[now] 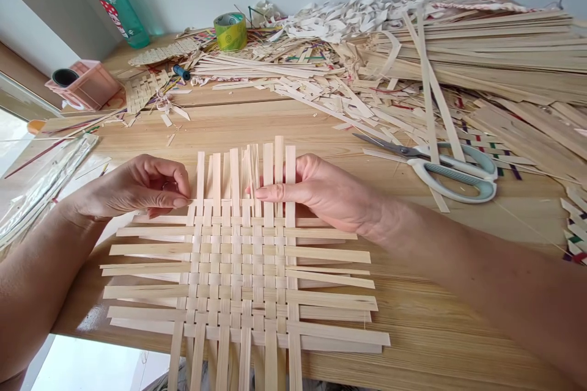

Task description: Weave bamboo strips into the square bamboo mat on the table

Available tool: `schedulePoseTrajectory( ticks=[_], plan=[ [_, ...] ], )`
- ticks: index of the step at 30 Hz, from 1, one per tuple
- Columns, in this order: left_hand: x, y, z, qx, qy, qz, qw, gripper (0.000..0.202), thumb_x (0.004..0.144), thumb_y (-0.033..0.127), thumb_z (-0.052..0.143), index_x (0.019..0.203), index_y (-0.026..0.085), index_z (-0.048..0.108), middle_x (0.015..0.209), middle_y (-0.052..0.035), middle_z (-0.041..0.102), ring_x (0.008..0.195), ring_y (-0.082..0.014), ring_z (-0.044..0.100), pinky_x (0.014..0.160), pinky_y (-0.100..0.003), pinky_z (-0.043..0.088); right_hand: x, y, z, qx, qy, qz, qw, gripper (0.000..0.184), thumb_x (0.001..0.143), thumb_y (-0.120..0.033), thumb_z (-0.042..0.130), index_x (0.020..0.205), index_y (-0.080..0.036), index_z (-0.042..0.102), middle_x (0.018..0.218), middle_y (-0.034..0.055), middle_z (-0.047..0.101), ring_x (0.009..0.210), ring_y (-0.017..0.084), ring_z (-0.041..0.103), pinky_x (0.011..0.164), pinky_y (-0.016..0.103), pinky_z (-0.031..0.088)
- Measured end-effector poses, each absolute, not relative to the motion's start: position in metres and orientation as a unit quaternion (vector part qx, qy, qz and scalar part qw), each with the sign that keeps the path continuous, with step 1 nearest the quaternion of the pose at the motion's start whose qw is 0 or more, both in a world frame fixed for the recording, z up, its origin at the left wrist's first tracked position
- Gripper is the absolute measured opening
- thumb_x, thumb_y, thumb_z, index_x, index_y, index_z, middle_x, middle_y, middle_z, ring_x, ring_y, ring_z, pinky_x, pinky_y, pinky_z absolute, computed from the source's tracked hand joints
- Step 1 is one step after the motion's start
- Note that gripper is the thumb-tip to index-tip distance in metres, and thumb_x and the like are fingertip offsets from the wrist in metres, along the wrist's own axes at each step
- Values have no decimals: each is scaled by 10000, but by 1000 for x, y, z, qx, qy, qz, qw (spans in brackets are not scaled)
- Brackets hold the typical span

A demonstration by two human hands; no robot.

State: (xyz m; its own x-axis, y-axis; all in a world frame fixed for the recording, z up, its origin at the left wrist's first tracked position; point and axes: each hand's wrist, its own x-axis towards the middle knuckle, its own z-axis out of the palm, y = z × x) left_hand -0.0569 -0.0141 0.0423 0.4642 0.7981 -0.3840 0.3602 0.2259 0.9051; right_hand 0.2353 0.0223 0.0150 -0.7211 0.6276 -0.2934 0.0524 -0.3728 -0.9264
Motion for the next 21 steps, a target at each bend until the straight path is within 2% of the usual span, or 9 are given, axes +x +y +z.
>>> schedulePoseTrajectory(
  ticks=[5,10,14,21],
  plan=[
    [-55,-14,38,597,467,195,622,191,798,265,773,763,117,657,608,40,553,459,-29,471,394,-103,420,237,25,15,-300,-546,760,186,224,768,-345,803,907,-171,779,1002,50,763,881,167,694,829,311,547],
    [-59,-15,37,594,464,196,627,183,821,263,767,797,114,664,631,31,566,482,-33,478,412,-108,426,242,29,23,-285,-541,782,119,322,785,-343,792,1051,-165,760,1030,61,758,902,167,694,831,299,547],
    [-61,-14,36,595,455,199,632,171,831,253,757,803,117,656,634,34,557,485,-34,475,417,-112,418,244,32,23,-286,-516,803,89,248,779,-320,792,962,-155,771,939,52,762,845,161,700,787,283,550],
    [-65,-10,36,606,467,163,623,129,855,251,724,867,151,643,661,36,560,508,-45,515,462,-136,409,242,33,16,-259,-485,827,117,189,787,-256,780,942,-149,768,884,34,763,823,137,698,791,268,551]
  ],
)
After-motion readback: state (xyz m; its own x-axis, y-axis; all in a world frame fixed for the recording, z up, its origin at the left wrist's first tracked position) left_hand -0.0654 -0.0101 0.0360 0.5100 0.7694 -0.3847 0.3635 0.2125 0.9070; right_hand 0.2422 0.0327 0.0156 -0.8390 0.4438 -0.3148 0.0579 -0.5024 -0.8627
